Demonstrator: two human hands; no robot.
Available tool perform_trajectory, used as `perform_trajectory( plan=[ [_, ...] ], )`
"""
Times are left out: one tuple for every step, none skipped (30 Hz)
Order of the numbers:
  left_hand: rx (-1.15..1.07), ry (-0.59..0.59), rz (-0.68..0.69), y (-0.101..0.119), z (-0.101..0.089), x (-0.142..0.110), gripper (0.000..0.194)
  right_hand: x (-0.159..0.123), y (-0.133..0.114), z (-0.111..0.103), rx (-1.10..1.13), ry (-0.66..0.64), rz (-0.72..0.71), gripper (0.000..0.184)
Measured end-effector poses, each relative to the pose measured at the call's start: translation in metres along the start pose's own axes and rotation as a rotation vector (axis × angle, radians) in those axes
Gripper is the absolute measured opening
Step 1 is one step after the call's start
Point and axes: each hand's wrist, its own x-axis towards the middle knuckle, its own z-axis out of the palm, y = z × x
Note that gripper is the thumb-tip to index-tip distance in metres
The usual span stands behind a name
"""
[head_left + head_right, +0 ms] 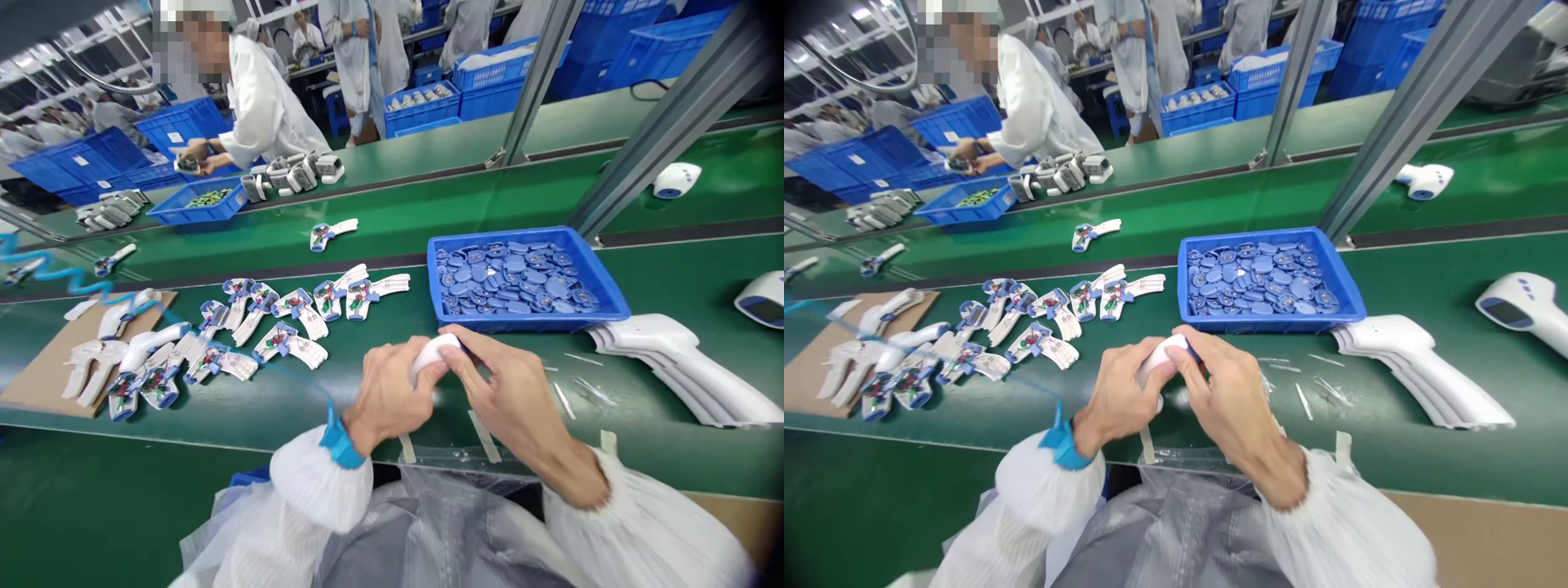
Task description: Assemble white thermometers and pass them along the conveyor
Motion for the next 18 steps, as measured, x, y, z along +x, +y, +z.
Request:
perform_trajectory(
  plan=[
    [0.058,-0.004,0.014,-0.002,0.001,-0.001,0.027,-0.004,0.003,0.001,-0.012,0.020,0.021,0.040],
    [0.096,-0.015,0.048,-0.004,0.003,-0.002,0.026,-0.009,0.007,0.000,0.004,0.019,0.060,0.040],
    [0.105,-0.023,0.088,-0.006,0.004,-0.004,0.027,-0.014,0.011,-0.002,0.042,-0.008,0.107,0.040],
    [0.088,0.001,0.102,-0.007,0.006,-0.007,0.027,-0.019,0.014,-0.004,0.088,-0.059,0.152,0.039],
    [0.059,0.065,0.072,-0.009,0.009,-0.009,0.027,-0.024,0.017,-0.007,0.129,-0.122,0.184,0.039],
    [0.032,0.151,-0.001,-0.011,0.013,-0.011,0.029,-0.028,0.018,-0.008,0.149,-0.190,0.200,0.038],
    [0.014,0.242,-0.101,-0.013,0.018,-0.012,0.033,-0.031,0.019,-0.009,0.142,-0.260,0.194,0.038],
    [0.010,0.320,-0.199,-0.015,0.024,-0.011,0.040,-0.033,0.018,-0.007,0.111,-0.318,0.163,0.036],
    [0.016,0.367,-0.266,-0.017,0.029,-0.009,0.046,-0.035,0.016,-0.003,0.064,-0.351,0.108,0.035],
    [0.028,0.382,-0.288,-0.019,0.034,-0.007,0.051,-0.037,0.013,0.003,0.009,-0.355,0.041,0.035],
    [0.038,0.372,-0.274,-0.021,0.037,-0.003,0.054,-0.039,0.010,0.009,-0.038,-0.327,-0.025,0.036],
    [0.042,0.356,-0.243,-0.022,0.037,-0.001,0.055,-0.041,0.008,0.015,-0.066,-0.279,-0.076,0.038],
    [0.037,0.332,-0.216,-0.023,0.035,0.001,0.056,-0.042,0.006,0.020,-0.073,-0.231,-0.099,0.039],
    [0.023,0.301,-0.197,-0.024,0.030,0.001,0.056,-0.043,0.005,0.024,-0.057,-0.195,-0.081,0.040],
    [0.001,0.281,-0.181,-0.024,0.025,-0.001,0.054,-0.043,0.005,0.026,-0.014,-0.183,-0.020,0.041],
    [-0.029,0.269,-0.159,-0.025,0.019,-0.005,0.050,-0.042,0.005,0.027,0.055,-0.202,0.086,0.042],
    [-0.069,0.274,-0.128,-0.025,0.014,-0.010,0.044,-0.040,0.006,0.026,0.144,-0.248,0.228,0.043],
    [-0.121,0.312,-0.096,-0.025,0.010,-0.016,0.038,-0.037,0.007,0.025,0.245,-0.315,0.387,0.044]
  ],
)
